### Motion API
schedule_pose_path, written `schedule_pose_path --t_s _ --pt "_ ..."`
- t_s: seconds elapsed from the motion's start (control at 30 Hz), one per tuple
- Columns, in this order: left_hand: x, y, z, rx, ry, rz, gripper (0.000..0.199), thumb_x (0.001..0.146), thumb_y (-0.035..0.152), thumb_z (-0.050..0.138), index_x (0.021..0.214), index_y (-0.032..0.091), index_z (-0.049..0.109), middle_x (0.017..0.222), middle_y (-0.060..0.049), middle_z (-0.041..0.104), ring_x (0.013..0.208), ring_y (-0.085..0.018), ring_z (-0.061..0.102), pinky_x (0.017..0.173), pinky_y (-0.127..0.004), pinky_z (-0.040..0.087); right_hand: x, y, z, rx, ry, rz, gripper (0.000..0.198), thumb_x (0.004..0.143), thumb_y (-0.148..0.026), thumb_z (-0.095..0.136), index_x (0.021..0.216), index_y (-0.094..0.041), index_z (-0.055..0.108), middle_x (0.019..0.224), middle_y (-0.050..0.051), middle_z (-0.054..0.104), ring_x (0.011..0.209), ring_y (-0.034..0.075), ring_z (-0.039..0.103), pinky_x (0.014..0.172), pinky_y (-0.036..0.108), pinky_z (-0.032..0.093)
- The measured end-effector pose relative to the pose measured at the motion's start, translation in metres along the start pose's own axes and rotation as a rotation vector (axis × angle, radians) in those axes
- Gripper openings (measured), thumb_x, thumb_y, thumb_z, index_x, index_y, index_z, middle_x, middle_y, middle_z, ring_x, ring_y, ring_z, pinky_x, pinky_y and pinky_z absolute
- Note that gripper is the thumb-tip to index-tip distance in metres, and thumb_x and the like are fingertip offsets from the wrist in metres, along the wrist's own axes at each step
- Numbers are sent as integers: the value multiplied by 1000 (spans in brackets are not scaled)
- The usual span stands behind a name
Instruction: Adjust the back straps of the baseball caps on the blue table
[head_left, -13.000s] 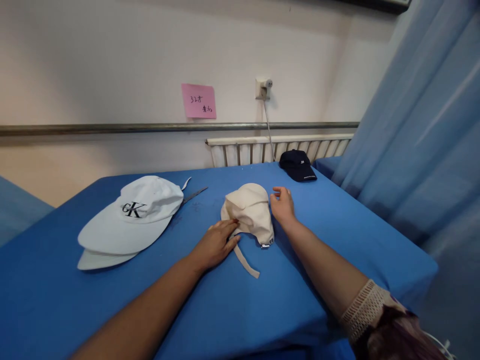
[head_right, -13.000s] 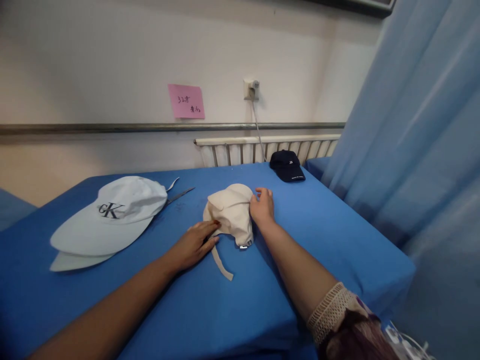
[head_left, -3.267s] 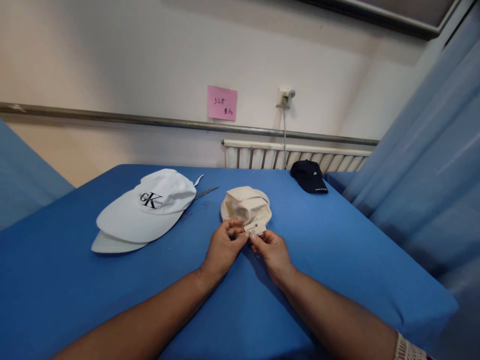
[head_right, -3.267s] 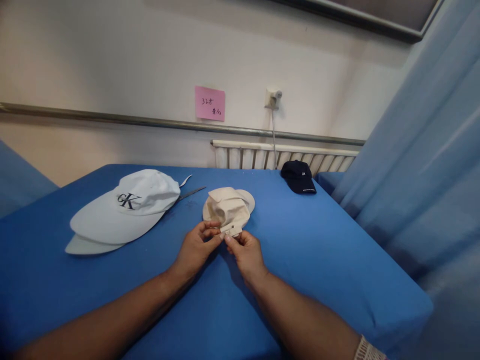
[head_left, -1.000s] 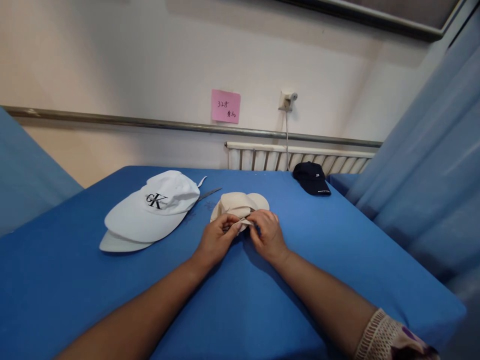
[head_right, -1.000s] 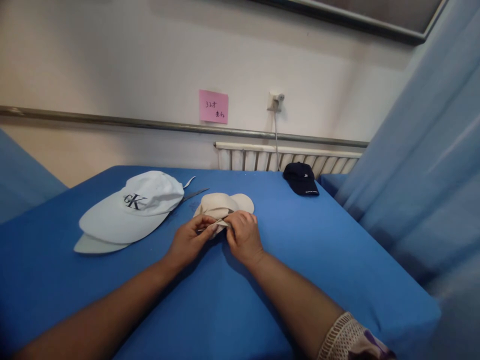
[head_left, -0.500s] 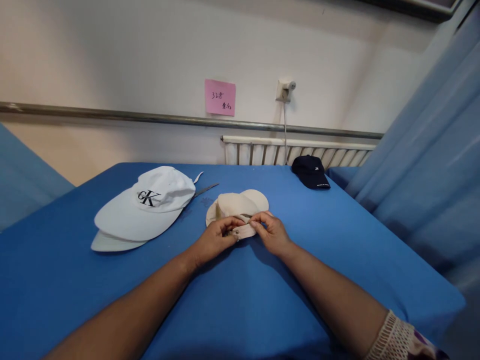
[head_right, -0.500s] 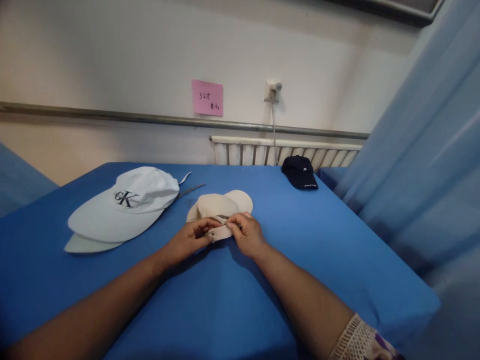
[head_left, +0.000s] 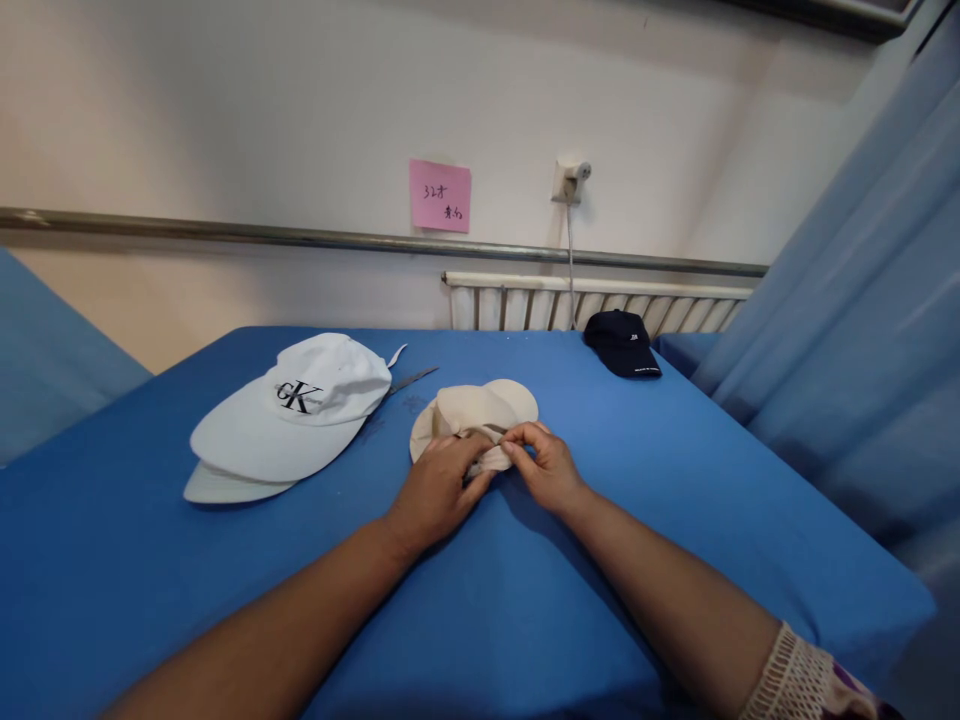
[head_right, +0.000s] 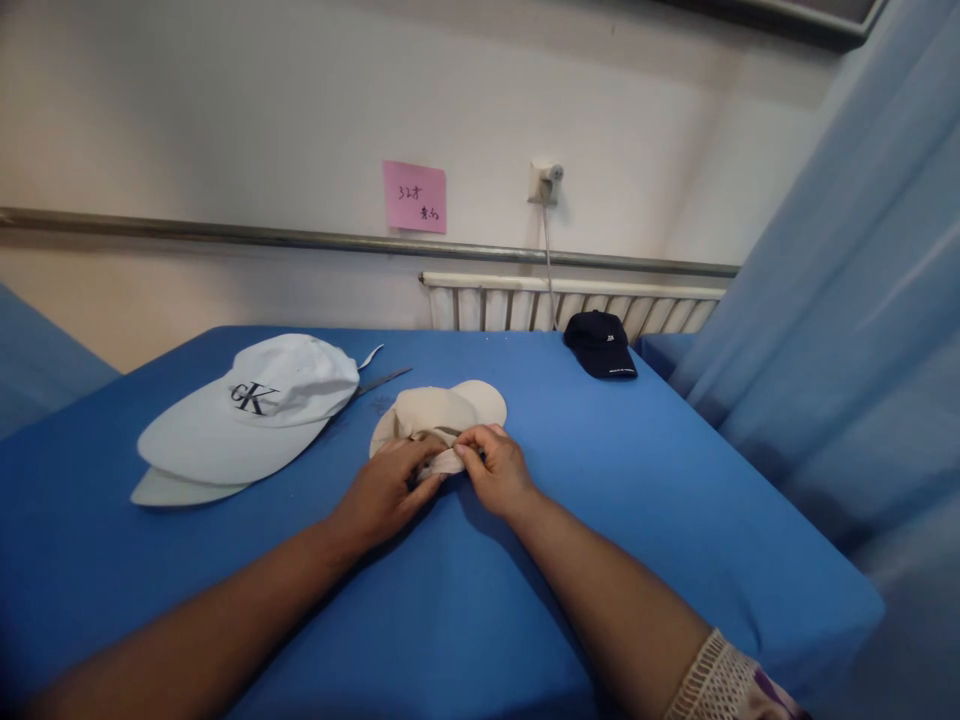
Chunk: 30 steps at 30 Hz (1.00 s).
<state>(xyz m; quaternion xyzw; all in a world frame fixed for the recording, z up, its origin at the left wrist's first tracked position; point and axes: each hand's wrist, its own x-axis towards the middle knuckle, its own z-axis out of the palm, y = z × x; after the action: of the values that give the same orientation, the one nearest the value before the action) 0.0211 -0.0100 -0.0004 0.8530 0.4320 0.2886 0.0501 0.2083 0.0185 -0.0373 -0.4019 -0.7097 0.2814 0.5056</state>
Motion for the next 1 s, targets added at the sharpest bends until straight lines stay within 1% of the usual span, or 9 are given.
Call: schedule_pose_path --t_s 0.1,0.17,0.27,0.37,0.5,0.63,0.77,0.9,1.0 --pt "1 -2 -1 63 -19 14 18 93 27 51 103 20 65 88 -5 69 82 -23 62 80 -37 46 -2 -5 -3 -39 -47 -45 10 90 -24 57 86 -25 67 84 2 66 87 20 59 81 33 44" --pt "3 -3 -2 89 -14 28 19 95 28 49 100 21 65 87 -6 69 82 -22 61 80 -37 45 -3 -10 -4 -88 -100 -98 6 88 -26 62 92 -25 67 88 4 66 90 22 58 82 35 44" --pt "5 -3 -3 84 0 31 21 95 29 47 95 21 66 85 -6 68 80 -22 61 80 -36 45 -4 -15 -5 -196 -174 -179 21 83 -29 70 103 -24 65 96 6 67 96 25 56 85 38 43" --pt "8 -2 -7 0 -30 1 24 95 30 46 88 21 66 83 -4 68 78 -20 61 77 -34 45 -3 -17 -5 -298 -200 -210 18 88 -30 65 105 -23 65 99 8 66 97 24 55 87 39 42" --pt "10 -5 -12 -215 -94 -66 28 95 31 46 83 21 68 80 -2 68 78 -18 61 74 -31 46 -2 -19 -5 -373 -221 -241 14 96 -30 54 100 -24 66 98 7 66 95 23 56 85 37 41" --pt "10 -9 -13 -330 -115 -99 26 93 32 49 82 20 70 82 -2 68 82 -19 61 74 -30 46 -2 -23 -5 -494 -222 -271 17 97 -30 50 93 -22 65 93 7 67 93 23 55 83 37 37" --pt "10 -8 -11 -380 -110 -126 25 93 32 48 82 19 67 81 -1 66 78 -17 60 75 -30 47 -2 -26 -5 -546 -199 -257 21 98 -31 49 89 -22 65 89 6 66 90 22 55 80 36 34" --pt "9 -2 -12 -389 -70 -145 17 94 29 48 93 20 62 87 0 66 81 -17 61 77 -30 47 -4 -29 -7 -553 -162 -239 20 98 -32 50 91 -24 67 89 5 68 88 22 54 78 36 32" --pt "8 1 -15 -357 -66 -110 15 94 28 48 94 21 61 89 -1 67 84 -18 62 79 -30 47 -5 -28 -7 -520 -148 -235 15 96 -32 54 97 -25 68 91 4 70 86 22 55 78 36 32"
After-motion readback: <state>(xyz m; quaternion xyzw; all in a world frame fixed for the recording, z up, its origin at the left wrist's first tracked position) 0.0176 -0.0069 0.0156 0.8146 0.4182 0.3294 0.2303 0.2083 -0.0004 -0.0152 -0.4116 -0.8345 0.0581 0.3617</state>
